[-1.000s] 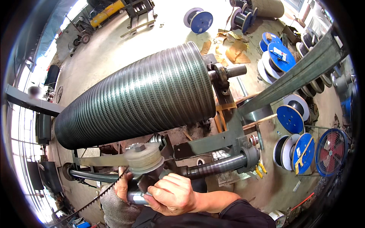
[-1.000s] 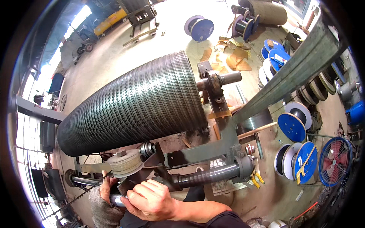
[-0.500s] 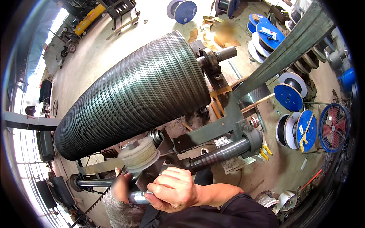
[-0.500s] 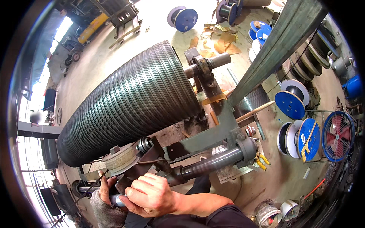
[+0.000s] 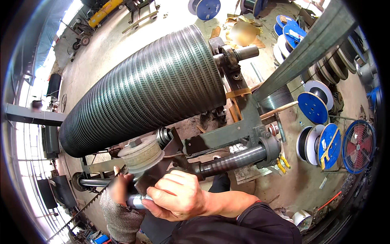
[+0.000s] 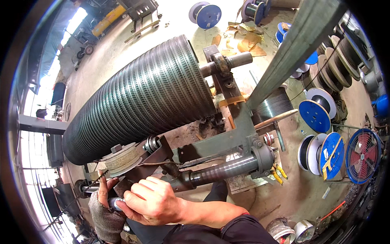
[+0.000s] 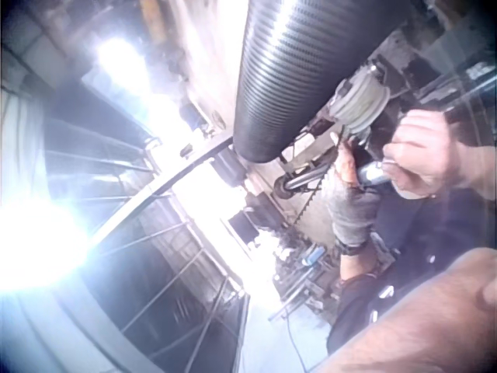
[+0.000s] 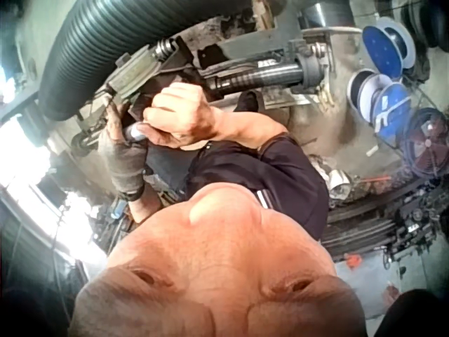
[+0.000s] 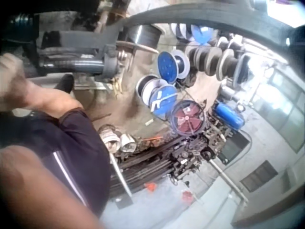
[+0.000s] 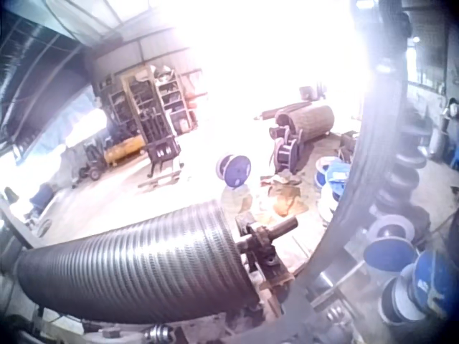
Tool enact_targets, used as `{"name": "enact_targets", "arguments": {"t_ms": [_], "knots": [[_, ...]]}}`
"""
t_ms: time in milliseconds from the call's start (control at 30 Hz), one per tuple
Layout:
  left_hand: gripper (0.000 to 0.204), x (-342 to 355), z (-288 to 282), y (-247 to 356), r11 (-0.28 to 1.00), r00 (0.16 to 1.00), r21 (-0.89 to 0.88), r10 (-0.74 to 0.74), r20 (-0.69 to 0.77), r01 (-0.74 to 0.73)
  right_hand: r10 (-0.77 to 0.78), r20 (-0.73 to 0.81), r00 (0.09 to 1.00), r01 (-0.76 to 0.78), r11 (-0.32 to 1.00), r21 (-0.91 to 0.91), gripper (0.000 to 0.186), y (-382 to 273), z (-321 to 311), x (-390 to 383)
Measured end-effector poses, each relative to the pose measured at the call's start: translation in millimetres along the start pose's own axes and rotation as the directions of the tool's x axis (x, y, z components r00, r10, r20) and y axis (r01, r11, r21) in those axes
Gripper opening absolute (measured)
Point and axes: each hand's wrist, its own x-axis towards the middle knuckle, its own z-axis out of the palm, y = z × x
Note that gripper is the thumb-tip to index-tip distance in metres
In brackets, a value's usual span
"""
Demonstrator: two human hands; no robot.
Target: The person operates a wire winding machine, using a metal bar to manually rotate a large spool of wire. They then use a green-handled tool to adjust a component on the machine's frame and reposition the spool.
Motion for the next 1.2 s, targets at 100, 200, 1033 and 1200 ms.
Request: {"name": "enact_targets", "arguments": {"t_ms": [100, 200, 1033, 1200], "knots": [[0.08, -3.3, -1.3, 4.9, 1.0, 1.0, 0.012, -0.01, -0.013, 0.011, -0.01, -0.015, 1.0, 0.01, 1.0, 0.008, 0.019, -2.8, -0.1, -1.0], [0.064, -2.2, 4.4, 8.3, 0.994, 0.992, -0.04, -0.106, -0.074, 0.103, -0.024, -0.079, 0.997, 0.026, 1.0, 0.019, 0.02, -4.1, 1.7, -2.6], [0.067, -11.6, 13.8, -2.0, 0.999, 0.997, -0.037, -0.01, -0.083, 0.007, -0.014, -0.128, 0.992, 0.02, 0.999, 0.042, 0.017, -5.3, 2.0, -12.6], [0.041, -9.7, 26.7, -8.4, 0.98, 0.984, -0.114, -0.17, -0.055, 0.163, -0.009, -0.139, 0.99, 0.012, 1.0, 0.021, 0.016, -3.9, -2.1, -15.2]]}}
